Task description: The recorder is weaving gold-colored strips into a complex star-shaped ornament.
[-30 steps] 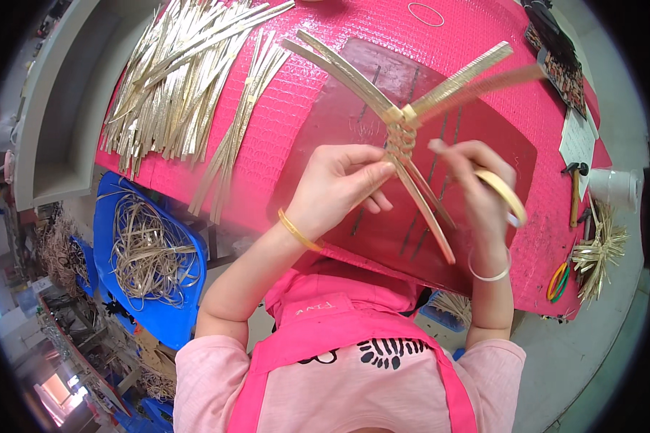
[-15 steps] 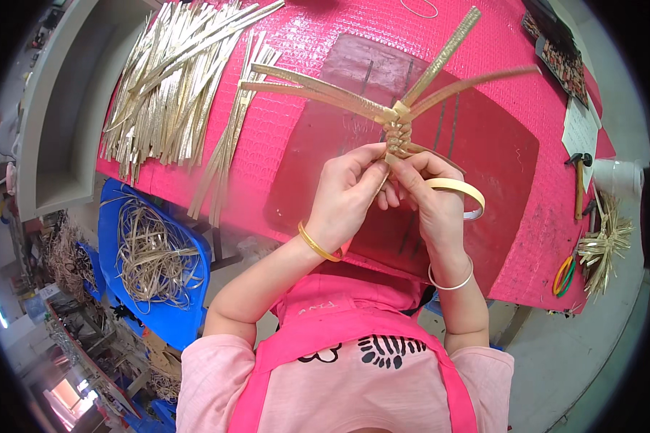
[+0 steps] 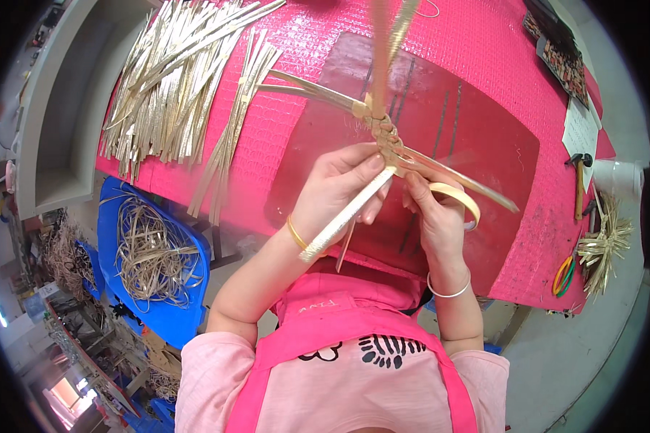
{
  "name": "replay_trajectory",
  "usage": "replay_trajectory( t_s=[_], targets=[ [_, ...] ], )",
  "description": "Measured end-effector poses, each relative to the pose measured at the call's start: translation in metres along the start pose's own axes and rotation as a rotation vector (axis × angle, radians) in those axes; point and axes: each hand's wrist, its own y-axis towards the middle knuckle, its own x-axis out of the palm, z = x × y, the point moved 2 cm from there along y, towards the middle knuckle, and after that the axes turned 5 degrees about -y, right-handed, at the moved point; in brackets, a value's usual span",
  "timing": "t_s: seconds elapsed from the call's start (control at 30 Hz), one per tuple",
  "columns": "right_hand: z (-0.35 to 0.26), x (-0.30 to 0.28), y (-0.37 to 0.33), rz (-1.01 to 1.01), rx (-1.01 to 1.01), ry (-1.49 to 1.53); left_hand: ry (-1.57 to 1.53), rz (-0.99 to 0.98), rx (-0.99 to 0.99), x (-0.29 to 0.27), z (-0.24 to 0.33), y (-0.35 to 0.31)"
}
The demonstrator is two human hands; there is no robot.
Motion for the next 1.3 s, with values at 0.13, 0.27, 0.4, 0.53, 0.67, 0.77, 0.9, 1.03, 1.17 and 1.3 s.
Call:
replay_trajectory(
  t_s=[0.13, 0.27, 0.4, 0.53, 0.67, 0.77, 0.9, 1.03, 1.17, 1.3],
  targets=[
    [0.008, 0.004, 0.004, -0.059, 0.037, 0.290, -0.214, -0.145, -0.141, 0.006, 0.000, 0.003],
    [0.005, 0.013, 0.006, -0.114, 0.167, 0.554, 0.456, 0.094, 0.108, -0.002, 0.011, -0.001],
    [-0.009, 0.014, 0.000, -0.042, -0.010, 0.325, 0.808, 0.006, 0.423, 0.006, 0.012, -0.017],
    [-0.016, 0.020, -0.009, -0.055, -0.079, 0.268, 0.278, 0.161, 0.291, -0.001, 0.003, -0.018],
    [-0.014, 0.022, -0.010, -0.120, -0.082, 0.430, -0.188, -0.146, -0.120, -0.009, -0.002, -0.002],
    [-0.011, 0.023, -0.005, -0.055, 0.019, 0.480, -0.047, -0.008, -0.209, -0.009, -0.003, 0.001],
    [0.002, 0.027, 0.000, 0.067, -0.094, 0.331, 0.476, 0.314, 0.248, -0.003, -0.008, -0.010],
    [-0.008, 0.028, -0.001, -0.005, -0.135, 0.167, 0.657, 0.180, 0.366, -0.003, -0.003, -0.021],
    [-0.009, 0.022, 0.001, 0.025, -0.029, 0.027, 0.333, 0.172, 0.192, 0.001, 0.001, -0.017],
    [-0.010, 0.020, 0.003, 0.082, -0.262, -0.260, 0.329, 0.177, 0.120, -0.003, 0.000, -0.015]
  ],
)
